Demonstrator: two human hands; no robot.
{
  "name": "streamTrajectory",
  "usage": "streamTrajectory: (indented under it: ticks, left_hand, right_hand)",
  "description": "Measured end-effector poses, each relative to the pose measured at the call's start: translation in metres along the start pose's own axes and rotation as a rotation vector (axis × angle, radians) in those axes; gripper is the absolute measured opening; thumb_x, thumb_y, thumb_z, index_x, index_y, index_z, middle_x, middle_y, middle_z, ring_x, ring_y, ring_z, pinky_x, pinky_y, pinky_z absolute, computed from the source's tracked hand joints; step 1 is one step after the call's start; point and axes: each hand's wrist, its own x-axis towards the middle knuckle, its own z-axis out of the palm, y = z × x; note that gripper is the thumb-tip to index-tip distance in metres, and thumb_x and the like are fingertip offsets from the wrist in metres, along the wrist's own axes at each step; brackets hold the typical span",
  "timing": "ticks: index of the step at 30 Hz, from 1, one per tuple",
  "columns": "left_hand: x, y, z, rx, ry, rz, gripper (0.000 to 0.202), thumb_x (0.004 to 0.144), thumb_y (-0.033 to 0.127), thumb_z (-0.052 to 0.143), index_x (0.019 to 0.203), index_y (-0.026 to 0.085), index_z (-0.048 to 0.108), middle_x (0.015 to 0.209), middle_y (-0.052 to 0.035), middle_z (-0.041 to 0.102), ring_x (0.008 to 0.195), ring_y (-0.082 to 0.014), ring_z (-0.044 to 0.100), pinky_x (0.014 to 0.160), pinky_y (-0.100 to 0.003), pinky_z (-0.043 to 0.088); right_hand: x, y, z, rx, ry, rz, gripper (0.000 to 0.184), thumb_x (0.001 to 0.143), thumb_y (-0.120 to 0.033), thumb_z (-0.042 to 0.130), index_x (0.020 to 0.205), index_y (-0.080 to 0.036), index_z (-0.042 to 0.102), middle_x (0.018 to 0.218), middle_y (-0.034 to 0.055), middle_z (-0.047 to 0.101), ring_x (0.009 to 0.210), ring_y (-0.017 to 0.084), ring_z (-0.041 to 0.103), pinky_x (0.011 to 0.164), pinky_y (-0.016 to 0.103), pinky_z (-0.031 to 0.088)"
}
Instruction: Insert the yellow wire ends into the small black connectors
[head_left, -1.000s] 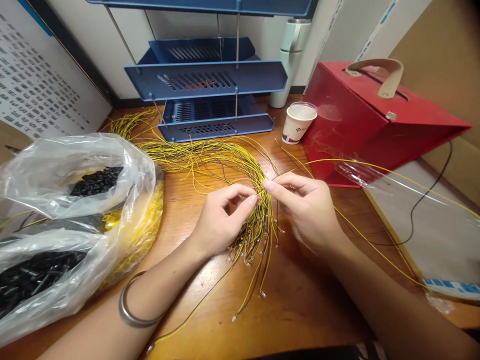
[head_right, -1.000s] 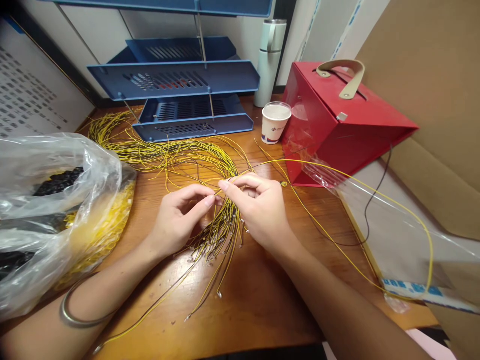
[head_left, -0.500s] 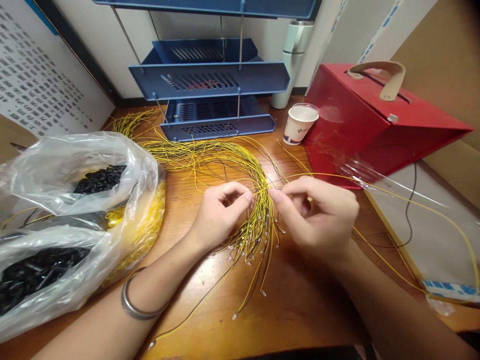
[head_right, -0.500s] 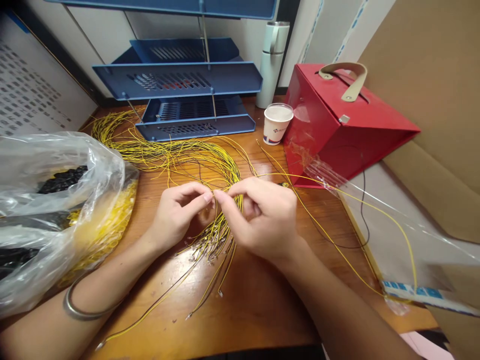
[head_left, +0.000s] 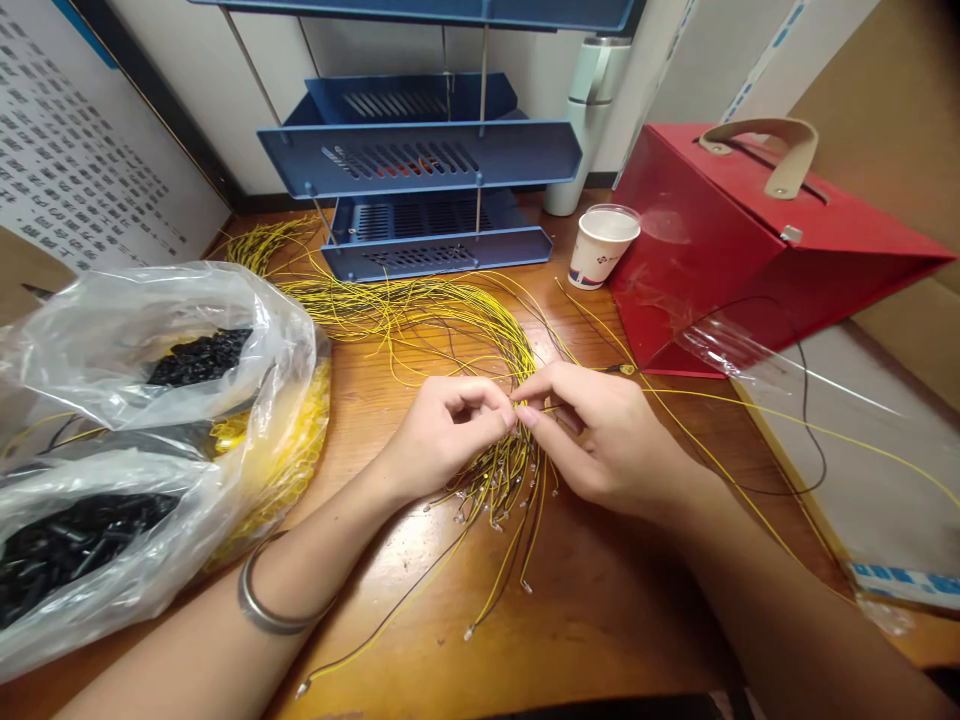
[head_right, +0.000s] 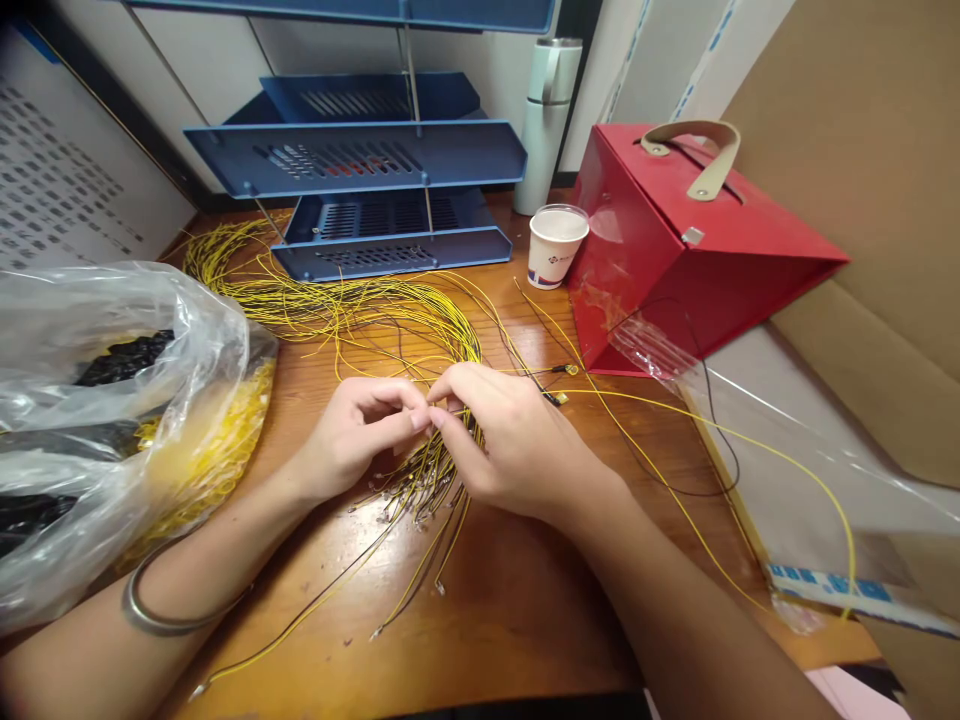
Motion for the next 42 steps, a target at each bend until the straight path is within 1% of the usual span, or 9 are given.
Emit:
streamTrajectory:
  ticks: [5, 11, 17, 22, 27, 30, 33, 36, 42]
  left_hand:
    - [0.001, 0.0, -0.001, -0.113, 0.02, -0.041, 0.02, 0.079, 0.029, 0.066, 0.064, 0.016, 0.061, 0.045, 0.0056, 0.043, 0.039, -0.0064, 0.033, 0.04, -0.023, 0.021]
    - [0.0, 0.0, 0.0, -0.134, 0.048, -0.03, 0.022, 0.078, 0.031, 0.066, 0.062, 0.018, 0.059, 0.046, 0.0052, 0.042, 0.04, -0.0077, 0.033, 0.04, -0.023, 0.023]
    - [-0.001, -0.001, 0.001, -0.044, 0.08, 0.047, 0.022, 0.083, 0.033, 0.063, 0.067, 0.017, 0.061, 0.051, 0.0033, 0.049, 0.046, -0.0091, 0.041, 0.045, -0.024, 0.032]
    - [-0.002, -0.002, 0.003, 0.066, 0.151, 0.176, 0.024, 0.091, 0.033, 0.054, 0.078, 0.016, 0.065, 0.062, 0.0004, 0.056, 0.056, -0.0109, 0.049, 0.057, -0.025, 0.041]
    - [-0.002, 0.001, 0.006, 0.144, 0.202, 0.17, 0.016, 0.085, 0.029, 0.064, 0.076, 0.016, 0.062, 0.063, 0.0011, 0.057, 0.056, -0.0107, 0.05, 0.053, -0.024, 0.039]
    - [-0.001, 0.001, 0.006, 0.118, 0.224, 0.183, 0.021, 0.09, 0.031, 0.058, 0.076, 0.017, 0.063, 0.062, 0.0009, 0.058, 0.055, -0.0102, 0.049, 0.055, -0.024, 0.041]
    - [0.001, 0.001, 0.005, 0.132, 0.321, 0.229, 0.018, 0.092, 0.03, 0.056, 0.087, 0.018, 0.068, 0.076, -0.0019, 0.067, 0.063, -0.0111, 0.056, 0.064, -0.025, 0.046]
    - [0.001, 0.001, 0.005, 0.241, 0.398, 0.286, 0.011, 0.086, 0.022, 0.064, 0.094, 0.019, 0.07, 0.094, -0.0047, 0.071, 0.08, -0.0145, 0.063, 0.073, -0.026, 0.049]
    - [0.0, -0.001, 0.005, 0.269, 0.315, 0.408, 0.01, 0.08, 0.019, 0.072, 0.09, 0.019, 0.075, 0.092, -0.0051, 0.073, 0.087, -0.0163, 0.064, 0.075, -0.027, 0.05]
  right_hand:
    - [0.001, 0.0, 0.001, 0.025, 0.067, -0.034, 0.004, 0.085, -0.012, 0.058, 0.085, -0.016, 0.06, 0.073, -0.0004, 0.06, 0.06, 0.009, 0.048, 0.057, 0.024, 0.037]
    - [0.001, 0.001, 0.003, 0.052, 0.119, -0.048, 0.007, 0.085, -0.011, 0.059, 0.081, -0.017, 0.061, 0.071, -0.0004, 0.061, 0.059, 0.009, 0.048, 0.056, 0.024, 0.038]
    - [0.002, 0.002, 0.003, 0.05, 0.155, -0.05, 0.007, 0.085, -0.011, 0.06, 0.08, -0.016, 0.063, 0.071, 0.0006, 0.063, 0.061, 0.009, 0.053, 0.058, 0.024, 0.04]
    - [0.003, 0.001, 0.003, 0.032, 0.179, -0.027, 0.008, 0.086, -0.012, 0.059, 0.081, -0.016, 0.063, 0.071, 0.0016, 0.064, 0.063, 0.011, 0.057, 0.061, 0.025, 0.043]
    - [0.003, 0.001, 0.003, 0.023, 0.197, -0.012, 0.008, 0.086, -0.012, 0.059, 0.08, -0.017, 0.063, 0.071, 0.0011, 0.064, 0.063, 0.011, 0.055, 0.06, 0.025, 0.042]
    - [0.003, -0.003, 0.003, 0.074, 0.198, 0.09, 0.008, 0.085, -0.015, 0.061, 0.079, -0.017, 0.064, 0.066, -0.0011, 0.06, 0.054, 0.008, 0.045, 0.052, 0.024, 0.036]
    - [0.004, -0.007, 0.003, 0.237, 0.183, 0.312, 0.01, 0.086, -0.022, 0.062, 0.078, -0.017, 0.064, 0.058, -0.0039, 0.052, 0.047, 0.007, 0.034, 0.045, 0.024, 0.028]
    - [0.006, -0.009, 0.003, 0.414, 0.163, 0.458, 0.013, 0.085, -0.026, 0.063, 0.076, -0.017, 0.064, 0.061, -0.0025, 0.054, 0.05, 0.007, 0.039, 0.045, 0.023, 0.03]
    - [0.009, -0.008, 0.005, 0.666, 0.167, 0.512, 0.012, 0.081, -0.024, 0.067, 0.076, -0.014, 0.064, 0.064, -0.0021, 0.057, 0.057, 0.007, 0.049, 0.052, 0.021, 0.039]
